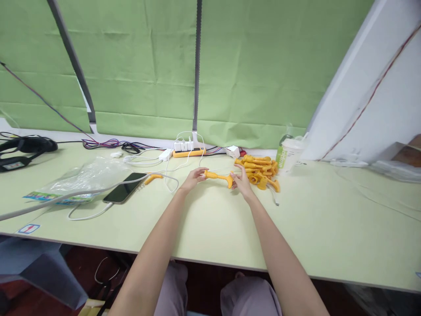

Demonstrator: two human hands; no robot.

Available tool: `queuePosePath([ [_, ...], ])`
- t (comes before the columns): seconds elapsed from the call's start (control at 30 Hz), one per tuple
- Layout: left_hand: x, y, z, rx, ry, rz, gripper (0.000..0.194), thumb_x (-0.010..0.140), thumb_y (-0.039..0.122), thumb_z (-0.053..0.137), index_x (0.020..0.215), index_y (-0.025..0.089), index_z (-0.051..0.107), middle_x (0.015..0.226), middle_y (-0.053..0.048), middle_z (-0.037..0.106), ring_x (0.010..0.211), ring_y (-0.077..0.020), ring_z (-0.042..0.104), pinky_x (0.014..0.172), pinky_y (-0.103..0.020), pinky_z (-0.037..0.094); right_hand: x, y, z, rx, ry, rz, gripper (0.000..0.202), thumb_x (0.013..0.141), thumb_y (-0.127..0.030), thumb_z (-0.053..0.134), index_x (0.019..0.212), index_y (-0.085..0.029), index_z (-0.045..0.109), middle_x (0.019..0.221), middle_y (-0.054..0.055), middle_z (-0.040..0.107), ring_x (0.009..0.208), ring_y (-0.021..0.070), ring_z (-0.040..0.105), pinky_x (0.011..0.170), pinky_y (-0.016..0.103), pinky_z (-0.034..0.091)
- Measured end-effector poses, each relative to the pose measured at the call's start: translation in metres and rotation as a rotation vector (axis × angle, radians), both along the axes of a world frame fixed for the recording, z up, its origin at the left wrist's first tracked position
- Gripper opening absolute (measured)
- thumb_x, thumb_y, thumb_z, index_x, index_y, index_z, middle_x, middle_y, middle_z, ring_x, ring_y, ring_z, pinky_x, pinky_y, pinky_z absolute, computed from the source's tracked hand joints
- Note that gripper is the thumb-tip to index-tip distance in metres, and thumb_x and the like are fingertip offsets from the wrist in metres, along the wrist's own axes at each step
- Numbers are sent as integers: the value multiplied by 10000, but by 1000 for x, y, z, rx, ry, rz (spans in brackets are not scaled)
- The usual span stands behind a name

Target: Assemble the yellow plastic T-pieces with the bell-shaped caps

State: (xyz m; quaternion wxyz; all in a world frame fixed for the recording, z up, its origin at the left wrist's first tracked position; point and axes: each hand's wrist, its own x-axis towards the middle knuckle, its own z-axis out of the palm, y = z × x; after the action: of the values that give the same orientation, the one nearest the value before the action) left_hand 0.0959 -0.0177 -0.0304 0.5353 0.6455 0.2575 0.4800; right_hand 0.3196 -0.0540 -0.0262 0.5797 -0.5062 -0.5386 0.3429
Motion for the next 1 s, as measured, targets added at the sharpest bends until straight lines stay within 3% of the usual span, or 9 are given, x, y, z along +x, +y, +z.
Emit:
queuePosePath([
  [0.17, -2, 1, 1, -12, -46, 20, 499, 640, 404, 742, 1056, 156, 622, 1027, -109, 655, 965, -229, 600, 915, -385, 433, 0, -1, 4, -29, 43, 82, 417, 715, -514, 559, 980, -192, 572, 680, -5, 622, 479, 134, 609, 408, 218, 443],
  [0.33, -5, 3, 1, -27, -71, 66, 511, 647, 406, 737, 1076, 161, 607, 1052, -106, 648, 949, -214, 601, 932, -394, 433, 1, -4, 7, -6, -96, 105, 511, 632, -362, 667, 1122, -234, 601, 887, 33, 669, 595, 136, 629, 415, 193, 390],
  [0.43, -5, 3, 1, -18, -77, 60, 494, 656, 401, 728, 1071, 160, 607, 1057, -103, 641, 962, -211, 595, 934, -391, 437, 0, -5, 6, 40, -276, -52, 308, 649, -442, 666, 826, -193, 699, 656, 6, 641, 442, 94, 505, 417, 218, 362],
  [0.57, -3, 2, 3, 14, -52, 60, 464, 638, 364, 744, 1036, 158, 622, 1045, -100, 638, 970, -219, 594, 928, -395, 439, 1, -2, 0, 9, -337, -84, 511, 703, -637, 548, 507, -169, 611, 440, -5, 505, 395, 91, 407, 425, 230, 340],
  [0.7, -3, -2, 6, 10, -46, 56, 466, 648, 363, 736, 1048, 156, 617, 1031, -101, 638, 972, -217, 593, 932, -396, 437, 1, 0, -7, -140, -287, 6, 551, 778, -662, 426, 703, -179, 679, 608, 29, 622, 459, 119, 499, 497, 252, 401],
  [0.8, -4, -2, 6, -10, -60, 65, 486, 654, 380, 734, 1065, 154, 607, 1022, -105, 643, 968, -214, 592, 935, -391, 439, 0, -5, -6, 46, -424, -200, 402, 846, -509, 442, 1091, -253, 632, 910, 42, 675, 654, 161, 588, 659, 297, 451],
  [0.87, -5, -1, 5, -23, -80, 59, 498, 651, 397, 736, 1063, 150, 604, 1016, -108, 648, 964, -215, 592, 939, -397, 438, -2, -9, -2, 231, -561, -286, 418, 851, -381, 464, 1257, -297, 518, 1182, 47, 598, 840, 192, 605, 712, 315, 453],
  [0.93, -6, 0, 4, -34, -101, 41, 508, 647, 410, 739, 1061, 149, 603, 1020, -107, 649, 973, -219, 590, 950, -407, 430, -3, -13, 3, 353, -667, -273, 423, 835, -301, 475, 1256, -300, 522, 1282, 36, 537, 955, 203, 588, 705, 308, 457],
  [1.0, -6, 0, 3, -35, -113, 19, 508, 651, 411, 736, 1066, 150, 601, 1031, -102, 646, 991, -222, 586, 965, -418, 417, -3, -13, 6, 373, -714, -247, 313, 828, -307, 489, 1103, -266, 633, 1185, 41, 606, 932, 203, 597, 688, 300, 456],
])
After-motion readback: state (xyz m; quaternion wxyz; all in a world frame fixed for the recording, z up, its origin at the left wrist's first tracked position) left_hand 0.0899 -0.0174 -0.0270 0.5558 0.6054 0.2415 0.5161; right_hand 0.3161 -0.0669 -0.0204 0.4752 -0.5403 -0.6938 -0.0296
